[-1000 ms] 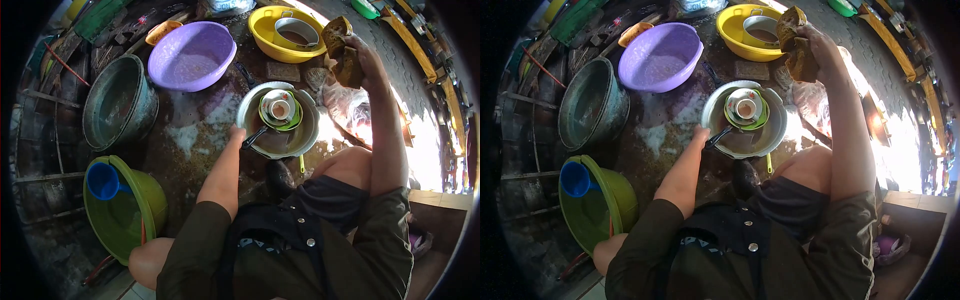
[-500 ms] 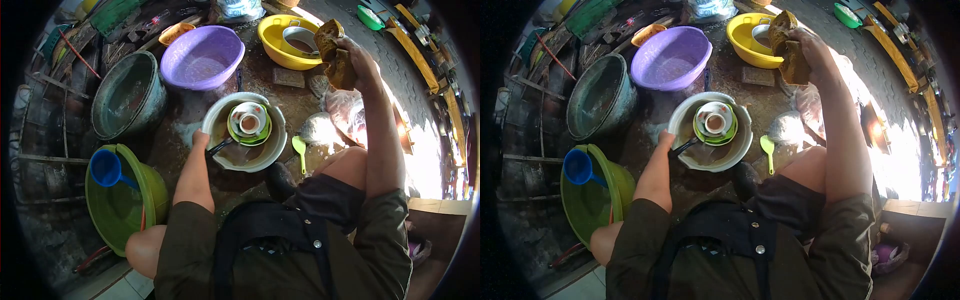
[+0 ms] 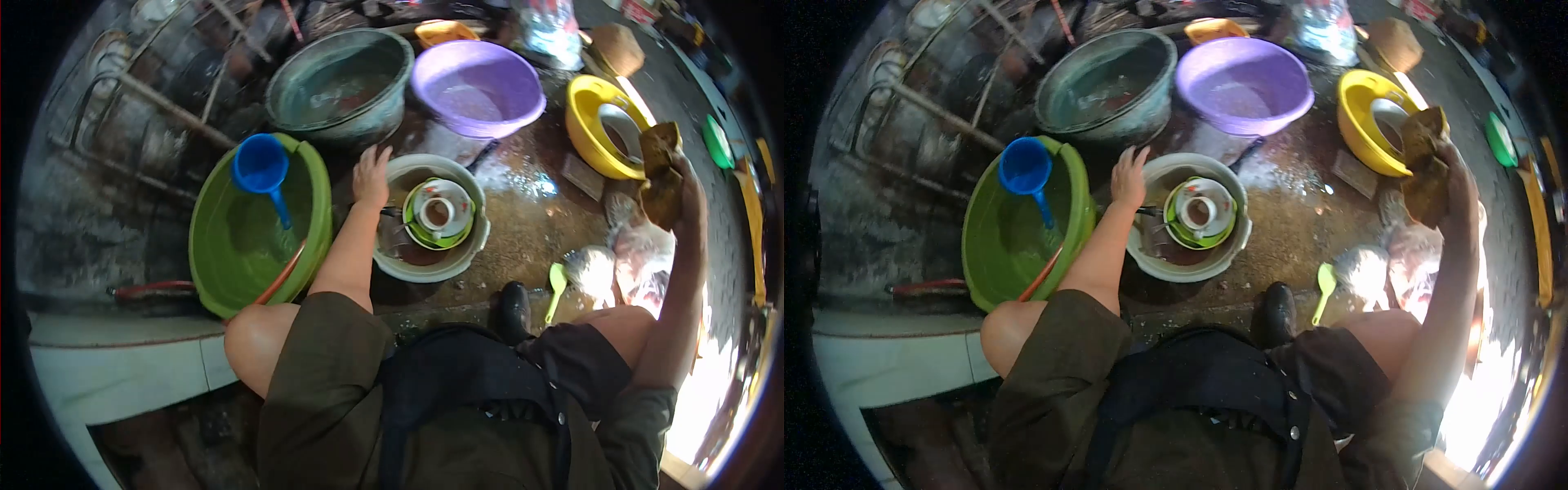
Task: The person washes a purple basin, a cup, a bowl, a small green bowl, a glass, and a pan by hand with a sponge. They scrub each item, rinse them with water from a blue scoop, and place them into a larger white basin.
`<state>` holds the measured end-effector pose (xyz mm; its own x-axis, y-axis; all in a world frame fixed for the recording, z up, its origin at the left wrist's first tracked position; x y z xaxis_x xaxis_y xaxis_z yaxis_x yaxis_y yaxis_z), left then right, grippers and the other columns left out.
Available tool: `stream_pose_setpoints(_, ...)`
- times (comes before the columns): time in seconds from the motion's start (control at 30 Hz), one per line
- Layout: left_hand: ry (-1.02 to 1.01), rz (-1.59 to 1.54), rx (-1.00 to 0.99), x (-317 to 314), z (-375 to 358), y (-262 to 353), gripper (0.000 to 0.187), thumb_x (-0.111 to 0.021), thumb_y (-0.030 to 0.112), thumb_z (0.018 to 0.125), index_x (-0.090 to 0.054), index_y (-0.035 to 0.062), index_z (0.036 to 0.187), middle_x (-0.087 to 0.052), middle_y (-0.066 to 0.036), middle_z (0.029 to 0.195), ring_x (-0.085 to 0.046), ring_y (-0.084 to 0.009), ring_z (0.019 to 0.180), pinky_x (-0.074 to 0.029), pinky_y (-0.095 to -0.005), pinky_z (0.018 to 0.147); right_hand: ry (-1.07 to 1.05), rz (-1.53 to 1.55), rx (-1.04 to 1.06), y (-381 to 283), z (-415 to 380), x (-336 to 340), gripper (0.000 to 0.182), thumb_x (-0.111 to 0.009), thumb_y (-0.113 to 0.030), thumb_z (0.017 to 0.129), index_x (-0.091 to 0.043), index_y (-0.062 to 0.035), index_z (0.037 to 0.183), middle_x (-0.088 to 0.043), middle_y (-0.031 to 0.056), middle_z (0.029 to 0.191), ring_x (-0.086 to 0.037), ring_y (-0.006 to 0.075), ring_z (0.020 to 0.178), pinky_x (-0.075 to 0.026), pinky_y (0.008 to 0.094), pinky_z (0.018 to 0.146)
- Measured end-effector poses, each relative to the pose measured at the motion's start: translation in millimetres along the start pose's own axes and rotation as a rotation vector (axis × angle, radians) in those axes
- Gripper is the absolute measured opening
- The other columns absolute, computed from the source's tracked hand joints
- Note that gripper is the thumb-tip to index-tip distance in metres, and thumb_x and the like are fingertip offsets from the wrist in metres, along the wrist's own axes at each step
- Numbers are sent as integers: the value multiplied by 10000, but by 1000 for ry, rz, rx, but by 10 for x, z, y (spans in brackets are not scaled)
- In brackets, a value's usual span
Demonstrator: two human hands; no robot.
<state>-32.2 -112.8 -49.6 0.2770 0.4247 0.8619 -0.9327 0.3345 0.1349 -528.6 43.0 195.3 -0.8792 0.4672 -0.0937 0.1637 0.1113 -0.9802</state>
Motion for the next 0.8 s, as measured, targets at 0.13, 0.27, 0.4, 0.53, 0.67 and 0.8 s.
stream_pose_setpoints(0.13,363,174,194,1395,351,-69,485,-630,140,741,-484,106,1203,-499,-135,1150,-460,-341,1087,-377,-461,859,-104,28,-54,148,129,-136,324,-515,-283,893,-531,-11,1067,-608,80,866,-602,154,668,-534,301,592)
stream_pose_setpoints(0.27,699,353,1055,1756,-491,-1258,618,-707,282,717,-453,15,1213,-495,-206,1130,-476,-378,1050,-387,-460,872,-108,-3,-49,165,211,-277,293,-530,-263,880,-542,-23,1048,-607,66,846,-601,140,665,-527,276,583)
stream_pose_setpoints(0.4,110,-199,1181,690,-1032,-2567,575,-635,312,790,-431,16,1238,-553,-235,1132,-523,-382,1080,-409,-464,889,-120,-26,-42,221,273,-435,305,-544,-238,856,-544,-3,1051,-597,87,798,-603,164,661,-527,303,556)
stream_pose_setpoints(0.53,-75,-195,1046,607,-1029,-2585,430,-555,248,830,-463,37,1193,-598,-236,1047,-568,-386,1010,-423,-470,880,-114,-71,-11,259,333,-593,286,-552,-248,849,-551,-31,1034,-582,67,771,-586,150,602,-512,304,494)
stream_pose_setpoints(0.67,-198,-11,1133,796,-1220,-2219,379,-510,172,819,-487,31,1170,-586,-250,1065,-553,-402,1026,-428,-463,869,-135,-136,18,192,213,-778,276,-574,-279,849,-572,-22,948,-608,70,750,-600,162,591,-529,302,523)
stream_pose_setpoints(0.8,-283,-155,1077,510,-1196,-2270,392,-502,163,824,-501,-16,1173,-566,-270,1098,-540,-394,1060,-431,-464,850,-150,-155,17,161,151,-933,291,-566,-289,852,-573,-20,963,-611,70,757,-598,166,574,-526,297,513)
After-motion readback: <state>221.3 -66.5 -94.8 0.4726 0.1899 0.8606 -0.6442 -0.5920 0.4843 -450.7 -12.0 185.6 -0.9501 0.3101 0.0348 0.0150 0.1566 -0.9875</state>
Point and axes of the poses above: each hand's wrist, its own z-axis towards the middle knuckle, its own x-axis out of the back of the hand, y = z × x, the point moved 8 cm from there along z, towards the middle knuckle
